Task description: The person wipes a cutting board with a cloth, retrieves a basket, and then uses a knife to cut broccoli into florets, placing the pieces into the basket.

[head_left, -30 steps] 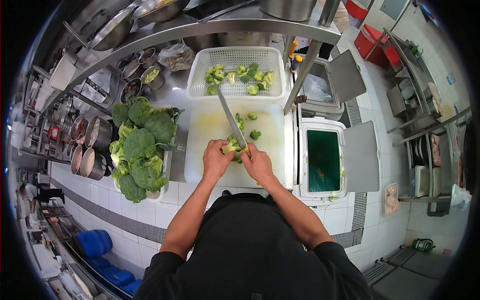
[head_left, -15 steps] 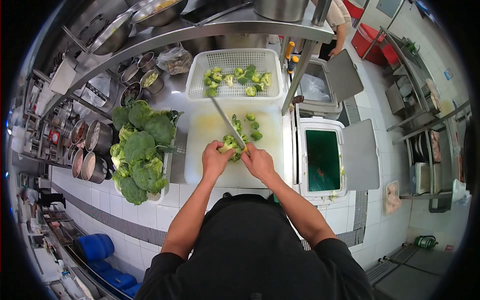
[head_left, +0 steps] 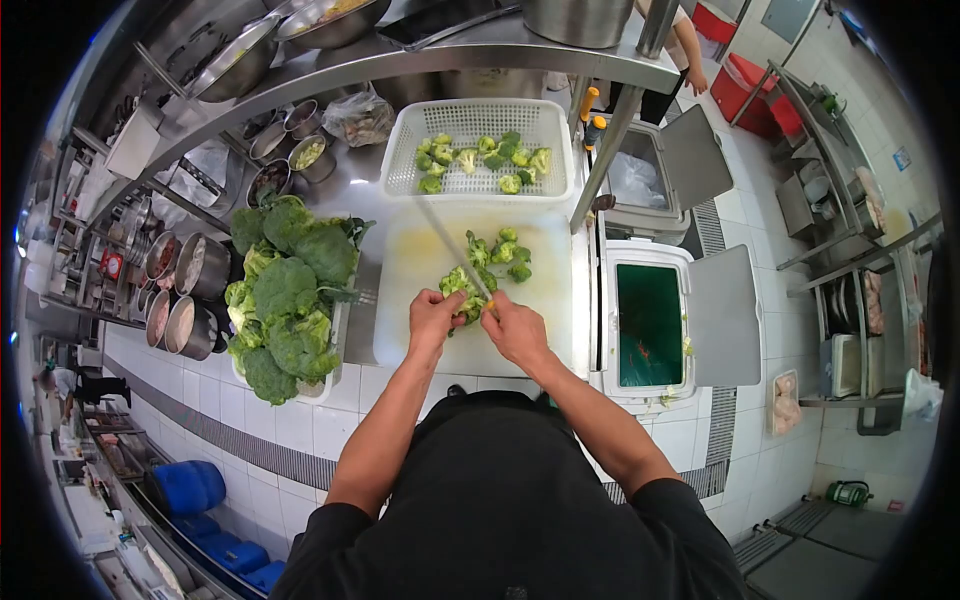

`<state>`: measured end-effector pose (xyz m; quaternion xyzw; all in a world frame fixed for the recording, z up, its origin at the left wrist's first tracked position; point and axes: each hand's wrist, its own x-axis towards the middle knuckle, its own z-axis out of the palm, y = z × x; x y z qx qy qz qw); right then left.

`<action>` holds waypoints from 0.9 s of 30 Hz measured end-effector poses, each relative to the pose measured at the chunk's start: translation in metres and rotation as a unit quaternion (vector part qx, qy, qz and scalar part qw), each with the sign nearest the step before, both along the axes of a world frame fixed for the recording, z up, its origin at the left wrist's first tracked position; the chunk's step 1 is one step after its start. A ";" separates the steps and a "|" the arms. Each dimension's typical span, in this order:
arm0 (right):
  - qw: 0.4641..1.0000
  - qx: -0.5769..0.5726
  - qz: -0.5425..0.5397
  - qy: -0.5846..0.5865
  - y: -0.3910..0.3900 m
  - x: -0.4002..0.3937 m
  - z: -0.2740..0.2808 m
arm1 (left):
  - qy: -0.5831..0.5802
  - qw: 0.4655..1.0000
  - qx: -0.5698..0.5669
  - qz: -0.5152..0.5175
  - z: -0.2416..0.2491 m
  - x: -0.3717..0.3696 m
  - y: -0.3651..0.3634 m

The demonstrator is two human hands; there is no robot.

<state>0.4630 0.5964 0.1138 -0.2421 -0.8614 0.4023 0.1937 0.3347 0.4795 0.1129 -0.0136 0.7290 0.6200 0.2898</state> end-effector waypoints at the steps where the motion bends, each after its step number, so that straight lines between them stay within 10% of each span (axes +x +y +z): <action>1: 0.999 0.021 0.030 -0.039 0.005 -0.003 -0.012 | 0.001 1.000 0.001 -0.001 -0.001 0.000 0.000; 10: 0.996 -0.048 0.001 -0.072 0.045 -0.008 -0.001 | 0.102 0.990 0.101 -0.004 -0.033 -0.002 -0.024; 15: 0.992 -0.026 0.068 -0.105 0.026 0.039 0.045 | 0.365 0.923 -0.013 -0.118 -0.039 0.009 -0.031; 27: 0.925 0.071 0.150 -0.342 0.016 0.148 0.106 | 0.453 0.872 -0.085 -0.165 -0.026 0.034 -0.037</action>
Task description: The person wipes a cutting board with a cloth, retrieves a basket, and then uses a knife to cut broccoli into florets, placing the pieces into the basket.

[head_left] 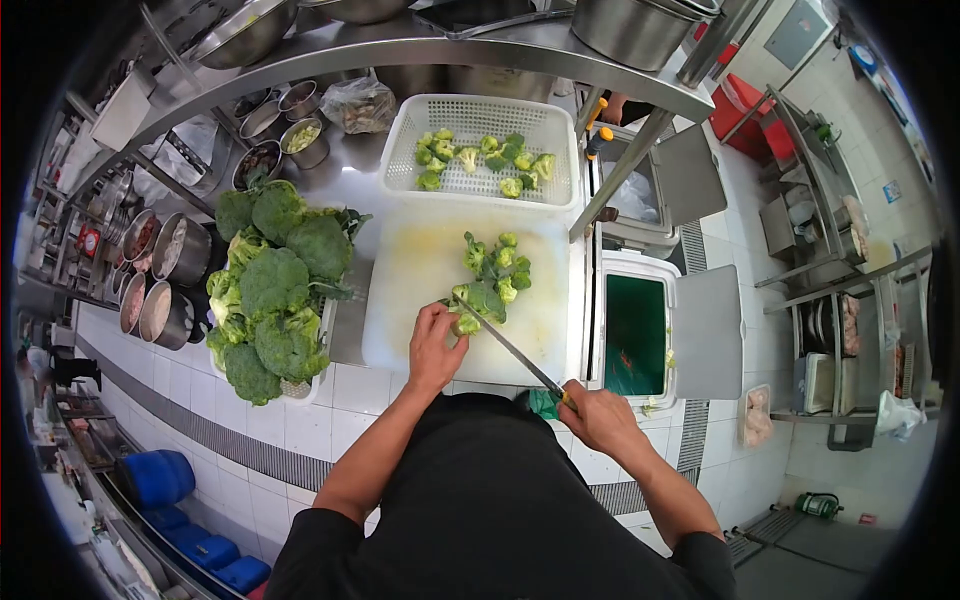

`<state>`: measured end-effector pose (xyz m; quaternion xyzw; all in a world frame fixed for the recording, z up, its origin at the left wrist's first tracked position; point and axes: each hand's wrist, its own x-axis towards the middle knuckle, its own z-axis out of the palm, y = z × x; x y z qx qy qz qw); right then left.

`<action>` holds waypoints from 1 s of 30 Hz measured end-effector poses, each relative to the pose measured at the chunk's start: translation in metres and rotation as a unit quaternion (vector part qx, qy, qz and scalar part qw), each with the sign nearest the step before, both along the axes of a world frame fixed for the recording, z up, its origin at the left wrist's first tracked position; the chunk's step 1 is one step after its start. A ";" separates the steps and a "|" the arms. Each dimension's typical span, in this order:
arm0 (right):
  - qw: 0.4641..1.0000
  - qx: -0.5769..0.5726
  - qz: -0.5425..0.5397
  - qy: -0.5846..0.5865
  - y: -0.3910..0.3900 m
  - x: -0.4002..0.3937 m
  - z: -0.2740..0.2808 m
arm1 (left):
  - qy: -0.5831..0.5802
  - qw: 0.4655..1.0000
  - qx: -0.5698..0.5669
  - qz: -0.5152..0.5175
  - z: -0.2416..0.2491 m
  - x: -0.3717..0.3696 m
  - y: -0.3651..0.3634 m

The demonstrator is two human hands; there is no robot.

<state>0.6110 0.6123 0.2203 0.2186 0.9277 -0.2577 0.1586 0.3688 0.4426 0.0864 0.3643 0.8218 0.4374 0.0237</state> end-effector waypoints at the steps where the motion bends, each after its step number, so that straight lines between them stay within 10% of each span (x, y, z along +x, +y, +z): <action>1: 1.000 0.003 -0.002 -0.001 -0.001 -0.002 0.010 | 0.037 0.999 0.001 0.001 0.000 0.000 0.001; 7: 0.998 0.047 0.028 -0.033 -0.014 -0.029 0.024 | -0.013 1.000 0.009 -0.016 0.000 0.007 0.004; 17: 0.991 0.083 0.042 0.093 -0.026 -0.121 -0.121 | -0.031 0.999 -0.028 0.014 -0.017 -0.003 -0.010; 24: 0.992 0.007 0.020 0.127 -0.042 -0.087 -0.065 | 0.063 0.988 -0.136 0.045 -0.021 -0.011 -0.026; 30: 0.947 -0.061 -0.251 0.192 -0.004 -0.006 -0.064 | -0.246 0.960 -0.085 0.103 -0.018 -0.052 -0.017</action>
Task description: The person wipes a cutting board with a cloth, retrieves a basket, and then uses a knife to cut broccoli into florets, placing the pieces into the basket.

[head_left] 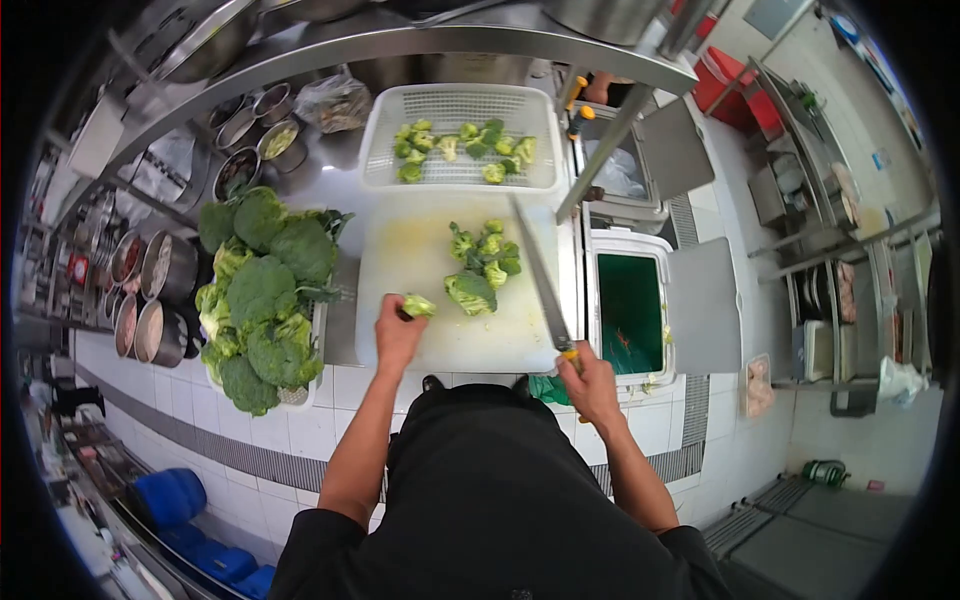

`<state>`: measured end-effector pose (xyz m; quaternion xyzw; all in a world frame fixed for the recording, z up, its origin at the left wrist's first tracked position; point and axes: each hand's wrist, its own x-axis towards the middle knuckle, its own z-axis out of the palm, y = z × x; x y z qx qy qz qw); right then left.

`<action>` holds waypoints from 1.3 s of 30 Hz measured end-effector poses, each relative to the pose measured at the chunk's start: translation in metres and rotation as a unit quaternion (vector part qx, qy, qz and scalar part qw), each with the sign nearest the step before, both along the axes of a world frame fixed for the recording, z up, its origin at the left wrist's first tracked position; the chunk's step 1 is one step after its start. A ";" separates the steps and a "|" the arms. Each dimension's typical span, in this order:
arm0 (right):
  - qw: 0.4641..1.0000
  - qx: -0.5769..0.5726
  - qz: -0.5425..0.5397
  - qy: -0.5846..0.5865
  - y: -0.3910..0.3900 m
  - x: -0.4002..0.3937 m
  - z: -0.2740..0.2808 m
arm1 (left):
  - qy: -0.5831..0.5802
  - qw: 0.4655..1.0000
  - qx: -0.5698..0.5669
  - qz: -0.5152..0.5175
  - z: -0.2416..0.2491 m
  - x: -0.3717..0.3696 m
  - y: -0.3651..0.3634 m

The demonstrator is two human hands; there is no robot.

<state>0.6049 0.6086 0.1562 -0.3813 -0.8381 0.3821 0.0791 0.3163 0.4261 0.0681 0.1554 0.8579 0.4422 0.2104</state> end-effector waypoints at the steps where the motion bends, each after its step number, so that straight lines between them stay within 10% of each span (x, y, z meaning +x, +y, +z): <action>1: 0.999 -0.018 -0.046 0.020 0.003 0.013 0.000 | -0.005 0.996 0.087 0.028 -0.020 -0.015 -0.005; 5: 0.973 -0.085 -0.200 0.079 0.024 0.067 -0.024 | -0.057 0.966 0.250 0.028 0.018 -0.017 0.038; 12: 0.931 -0.155 -0.286 0.166 0.029 0.085 -0.014 | -0.141 0.913 0.222 -0.313 0.109 0.066 0.155; 14: 0.926 -0.157 -0.295 0.174 0.029 0.090 -0.018 | 0.135 0.923 0.114 -0.342 0.120 0.073 0.156; 18: 0.918 -0.162 -0.322 0.164 0.018 0.099 -0.024 | 0.285 0.902 -0.101 -0.308 0.090 0.048 0.106; 26: 0.923 -0.197 -0.290 0.156 0.014 0.094 -0.038 | 0.313 0.910 -0.108 -0.251 0.064 0.015 0.028; 39: 0.976 -0.092 -0.190 0.055 0.026 0.079 -0.037 | 0.227 0.907 -0.235 -0.267 0.054 -0.037 0.112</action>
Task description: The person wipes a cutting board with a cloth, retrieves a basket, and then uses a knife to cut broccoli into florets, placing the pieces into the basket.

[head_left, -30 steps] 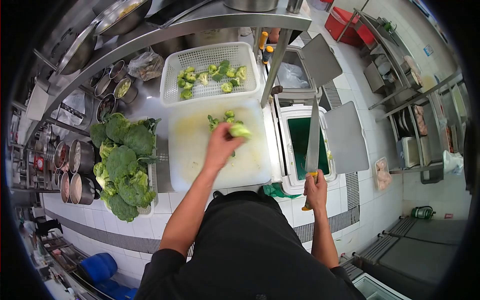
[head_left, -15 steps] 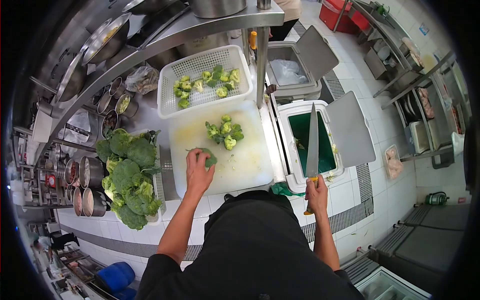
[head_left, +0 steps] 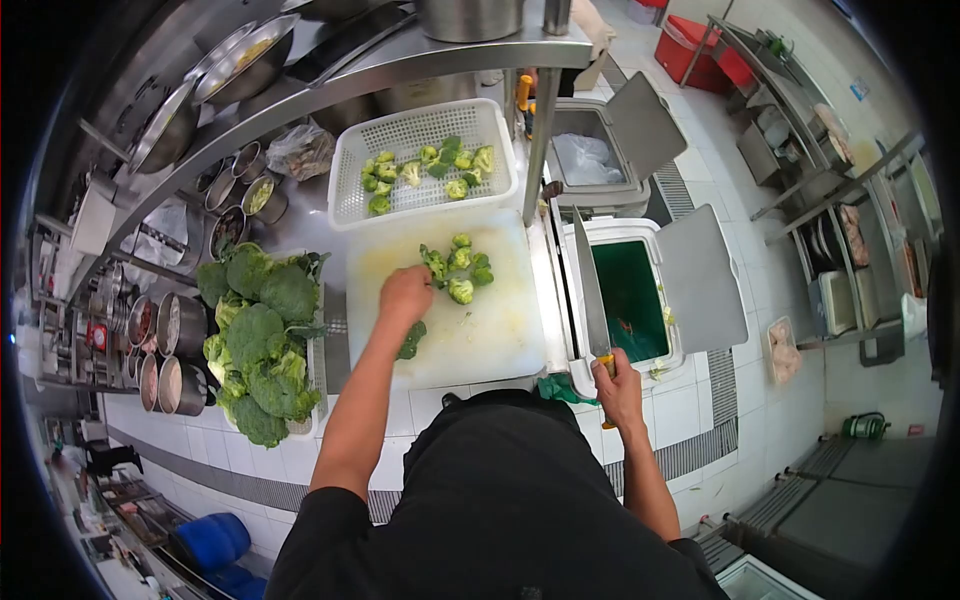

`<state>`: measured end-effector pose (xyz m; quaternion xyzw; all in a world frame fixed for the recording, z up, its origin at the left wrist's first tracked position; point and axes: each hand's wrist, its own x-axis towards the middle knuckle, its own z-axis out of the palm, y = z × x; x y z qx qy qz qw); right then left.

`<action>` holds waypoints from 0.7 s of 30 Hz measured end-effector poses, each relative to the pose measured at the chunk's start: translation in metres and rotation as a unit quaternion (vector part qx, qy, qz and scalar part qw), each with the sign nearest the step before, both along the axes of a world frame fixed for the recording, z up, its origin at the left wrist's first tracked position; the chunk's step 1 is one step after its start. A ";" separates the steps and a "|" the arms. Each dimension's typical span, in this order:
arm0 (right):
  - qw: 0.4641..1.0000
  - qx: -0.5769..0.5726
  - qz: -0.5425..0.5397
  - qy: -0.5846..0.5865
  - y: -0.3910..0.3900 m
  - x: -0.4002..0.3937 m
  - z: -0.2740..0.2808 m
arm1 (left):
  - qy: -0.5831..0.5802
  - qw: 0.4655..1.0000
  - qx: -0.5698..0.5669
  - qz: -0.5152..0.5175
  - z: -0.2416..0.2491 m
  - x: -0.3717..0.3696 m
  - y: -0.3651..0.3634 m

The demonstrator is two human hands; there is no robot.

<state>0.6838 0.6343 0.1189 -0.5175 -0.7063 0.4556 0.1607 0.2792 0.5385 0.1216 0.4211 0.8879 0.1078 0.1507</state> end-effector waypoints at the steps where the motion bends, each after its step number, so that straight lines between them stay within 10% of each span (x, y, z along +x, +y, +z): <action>1: 1.000 -0.006 -0.007 -0.017 -0.003 0.005 -0.001 | -0.001 1.000 -0.003 -0.007 0.014 -0.004 0.004; 4: 0.998 -0.039 -0.042 0.023 -0.008 0.012 0.001 | -0.030 0.999 -0.016 -0.032 0.058 -0.014 0.024; 6: 0.993 -0.079 -0.068 0.053 -0.009 0.017 -0.002 | -0.467 0.833 0.294 -0.043 0.076 -0.006 0.047; 13: 0.997 -0.052 -0.045 0.023 -0.012 0.032 -0.008 | 0.005 0.997 -0.024 0.080 0.020 -0.039 0.045; 21: 0.995 -0.045 0.059 -0.072 -0.025 0.020 0.001 | -0.028 0.982 0.136 0.128 -0.025 -0.012 0.029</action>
